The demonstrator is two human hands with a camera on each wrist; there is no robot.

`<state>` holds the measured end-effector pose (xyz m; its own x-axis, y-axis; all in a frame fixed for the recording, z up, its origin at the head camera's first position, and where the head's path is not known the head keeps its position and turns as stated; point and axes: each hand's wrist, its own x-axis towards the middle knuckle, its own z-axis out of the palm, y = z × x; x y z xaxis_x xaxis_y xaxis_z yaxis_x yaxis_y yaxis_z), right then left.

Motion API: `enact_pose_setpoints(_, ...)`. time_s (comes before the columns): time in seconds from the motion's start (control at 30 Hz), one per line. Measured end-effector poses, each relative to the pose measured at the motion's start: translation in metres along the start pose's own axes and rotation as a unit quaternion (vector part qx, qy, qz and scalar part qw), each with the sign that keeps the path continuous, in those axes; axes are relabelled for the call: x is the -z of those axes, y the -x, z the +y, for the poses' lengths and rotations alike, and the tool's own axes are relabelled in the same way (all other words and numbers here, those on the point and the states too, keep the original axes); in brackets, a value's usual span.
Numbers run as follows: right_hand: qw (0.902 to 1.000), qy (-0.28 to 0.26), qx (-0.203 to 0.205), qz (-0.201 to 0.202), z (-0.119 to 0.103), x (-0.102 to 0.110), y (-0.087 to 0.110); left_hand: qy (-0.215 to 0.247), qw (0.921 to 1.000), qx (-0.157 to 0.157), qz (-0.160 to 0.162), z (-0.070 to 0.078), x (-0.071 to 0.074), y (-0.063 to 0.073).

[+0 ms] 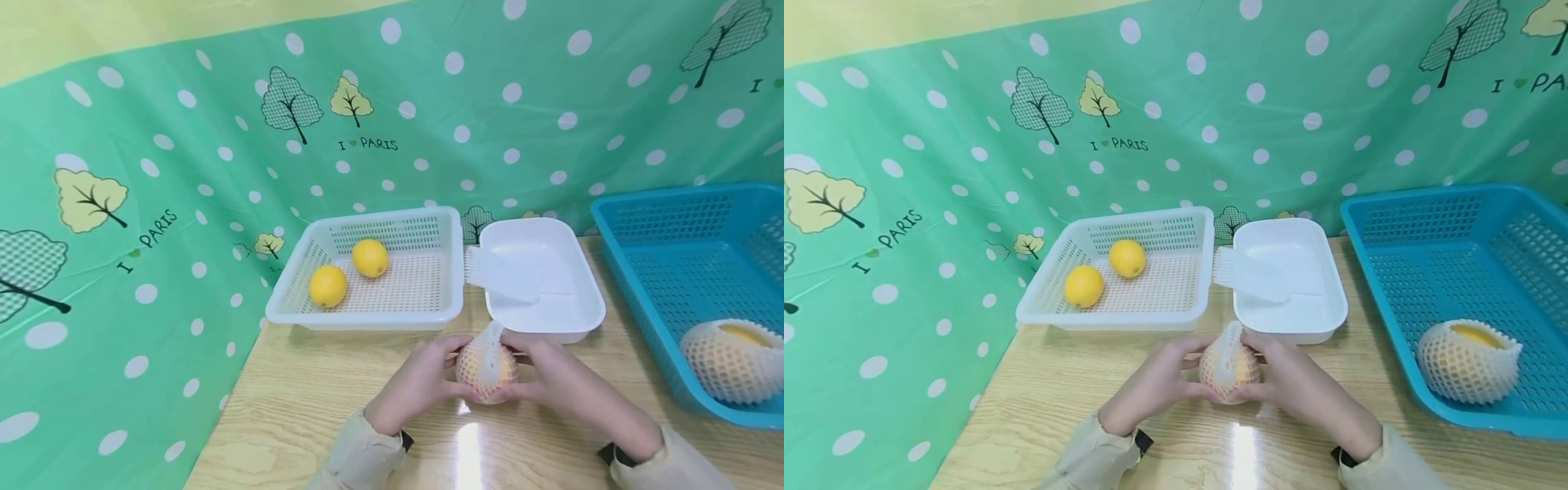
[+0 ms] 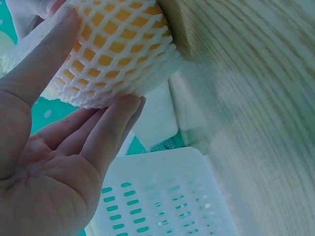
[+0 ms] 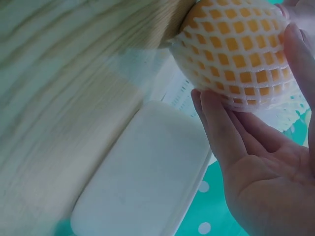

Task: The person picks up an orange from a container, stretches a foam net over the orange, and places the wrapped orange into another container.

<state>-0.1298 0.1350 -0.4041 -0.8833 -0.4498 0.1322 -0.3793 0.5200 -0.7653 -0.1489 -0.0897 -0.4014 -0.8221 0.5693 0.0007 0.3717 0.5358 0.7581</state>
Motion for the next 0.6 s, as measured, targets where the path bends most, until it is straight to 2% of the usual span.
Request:
enact_pose_setpoints(0.2, 0.9996, -0.022, -0.001, -0.017, 0.0044, 0.0012, -0.0007, 0.016, 0.9998, 0.008, -0.009, -0.0030, -0.0012, -0.0021)
enact_pose_setpoints(0.3, 0.9997, -0.017, 0.009, -0.015, 0.0055, 0.0017, -0.0007, 0.016, 0.9998, 0.008, -0.011, -0.0034, -0.0013, -0.0025)
enact_pose_setpoints(0.6, 0.9998, -0.002, 0.012, -0.017, 0.0093, 0.0013, -0.0012, -0.030, 0.9994, 0.019, 0.003, -0.0051, -0.0059, -0.0035)
